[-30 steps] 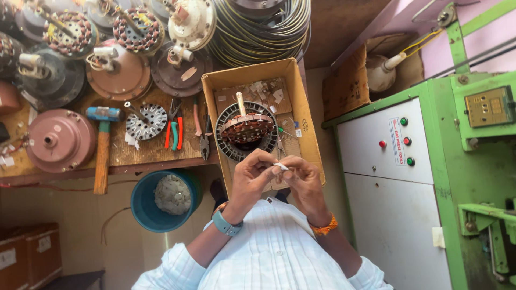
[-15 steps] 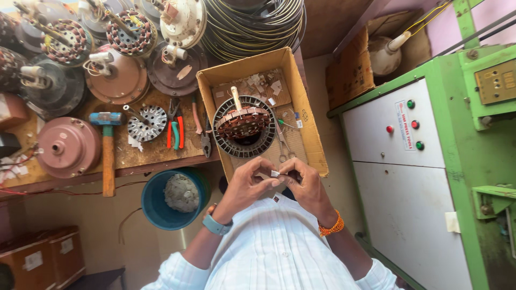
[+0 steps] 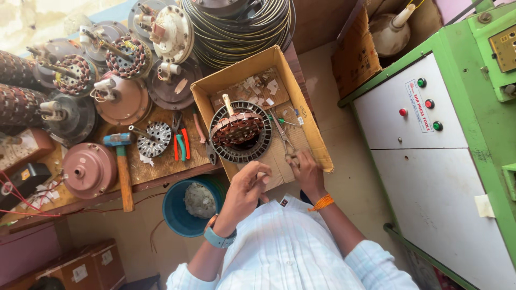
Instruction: The person works on a motor stator placed in a cardboard box, repeatedly inserting small white insulating pieces into the copper windings and trimming them with scissors. The person handles the stator and uses scissors to cut the insulation to fit.
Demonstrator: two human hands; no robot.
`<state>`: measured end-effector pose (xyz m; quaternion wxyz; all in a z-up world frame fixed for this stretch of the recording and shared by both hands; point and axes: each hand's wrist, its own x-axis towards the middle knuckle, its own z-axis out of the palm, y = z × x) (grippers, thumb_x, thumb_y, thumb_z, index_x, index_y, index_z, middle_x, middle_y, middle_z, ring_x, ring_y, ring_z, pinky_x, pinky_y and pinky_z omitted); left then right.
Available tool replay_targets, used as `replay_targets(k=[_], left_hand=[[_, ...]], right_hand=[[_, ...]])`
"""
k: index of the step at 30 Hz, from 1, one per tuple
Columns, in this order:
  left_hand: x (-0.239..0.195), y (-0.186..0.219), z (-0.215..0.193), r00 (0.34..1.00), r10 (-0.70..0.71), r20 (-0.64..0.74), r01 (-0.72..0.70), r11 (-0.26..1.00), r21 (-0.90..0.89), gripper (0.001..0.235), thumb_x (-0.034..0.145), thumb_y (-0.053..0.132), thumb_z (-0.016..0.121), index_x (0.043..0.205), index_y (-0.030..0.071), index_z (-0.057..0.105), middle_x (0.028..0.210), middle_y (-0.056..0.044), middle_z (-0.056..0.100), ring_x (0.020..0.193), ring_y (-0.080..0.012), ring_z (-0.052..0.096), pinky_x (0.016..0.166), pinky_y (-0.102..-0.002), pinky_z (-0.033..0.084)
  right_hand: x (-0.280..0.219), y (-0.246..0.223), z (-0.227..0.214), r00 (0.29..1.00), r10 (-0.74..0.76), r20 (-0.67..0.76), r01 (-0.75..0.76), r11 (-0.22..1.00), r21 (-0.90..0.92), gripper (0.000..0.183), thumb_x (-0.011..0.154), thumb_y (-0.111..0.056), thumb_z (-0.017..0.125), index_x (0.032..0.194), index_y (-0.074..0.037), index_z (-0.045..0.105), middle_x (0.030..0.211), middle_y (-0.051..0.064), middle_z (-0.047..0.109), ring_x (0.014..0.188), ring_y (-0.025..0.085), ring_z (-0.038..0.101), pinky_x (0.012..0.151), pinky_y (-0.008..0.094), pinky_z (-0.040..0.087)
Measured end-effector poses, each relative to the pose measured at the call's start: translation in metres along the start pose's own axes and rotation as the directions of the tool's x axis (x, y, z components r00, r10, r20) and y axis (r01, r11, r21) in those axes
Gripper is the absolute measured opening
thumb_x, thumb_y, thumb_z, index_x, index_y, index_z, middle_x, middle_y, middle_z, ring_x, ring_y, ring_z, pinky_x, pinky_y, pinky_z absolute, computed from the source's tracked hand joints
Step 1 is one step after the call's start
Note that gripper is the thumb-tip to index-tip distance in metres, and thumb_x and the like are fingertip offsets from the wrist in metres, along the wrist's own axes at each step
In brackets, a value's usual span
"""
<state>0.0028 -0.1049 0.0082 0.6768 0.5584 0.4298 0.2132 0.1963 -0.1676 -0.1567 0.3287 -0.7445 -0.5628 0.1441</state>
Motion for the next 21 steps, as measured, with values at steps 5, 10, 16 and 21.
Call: replay_targets(k=[5, 10, 16, 21], left_hand=[[-0.005, 0.0, 0.002, 0.998, 0.026, -0.054, -0.03, 0.998, -0.062, 0.005, 0.103, 0.005, 0.053, 0.105, 0.006, 0.058, 0.089, 0.001, 0.064, 0.079, -0.0068, 0.069, 0.057, -0.022, 0.057], [-0.002, 0.0, -0.004, 0.969, 0.227, -0.096, -0.235, 0.969, -0.078, 0.027, 0.098, -0.004, 0.048, 0.118, 0.002, 0.065, 0.097, -0.003, 0.069, 0.092, -0.0084, 0.07, 0.074, -0.024, 0.058], [0.007, -0.012, -0.01, 0.996, 0.051, -0.075, -0.079, 0.899, -0.43, 0.022, 0.106, 0.014, 0.058, 0.127, 0.011, 0.054, 0.109, -0.007, 0.073, 0.106, -0.0124, 0.071, 0.072, -0.022, 0.054], [0.013, -0.021, -0.015, 0.998, 0.019, 0.059, 0.026, 0.732, -0.681, 0.017, 0.108, 0.018, 0.063, 0.121, 0.008, 0.057, 0.119, -0.011, 0.074, 0.106, -0.0187, 0.074, 0.069, -0.022, 0.054]], right_hand=[[-0.015, 0.04, 0.044, 0.999, 0.029, 0.02, -0.024, 0.971, -0.238, 0.019, 0.089, -0.02, 0.069, 0.1, -0.006, 0.062, 0.099, 0.011, 0.064, 0.083, 0.034, 0.069, 0.068, 0.046, 0.055], [-0.038, 0.07, 0.054, 0.992, -0.08, -0.093, 0.071, 0.993, -0.099, 0.04, 0.09, -0.007, 0.051, 0.127, -0.004, 0.065, 0.109, 0.02, 0.069, 0.088, 0.038, 0.07, 0.07, 0.047, 0.058], [-0.065, 0.082, 0.05, 0.811, 0.495, 0.313, -0.316, 0.82, -0.477, 0.081, 0.09, -0.039, 0.068, 0.161, -0.04, 0.028, 0.114, 0.017, 0.074, 0.097, 0.043, 0.073, 0.085, 0.055, 0.059], [-0.05, 0.092, 0.05, 0.746, 0.558, 0.362, -0.387, 0.807, -0.446, 0.116, 0.084, -0.034, 0.078, 0.174, -0.04, 0.006, 0.106, 0.028, 0.075, 0.096, 0.044, 0.075, 0.088, 0.054, 0.058]])
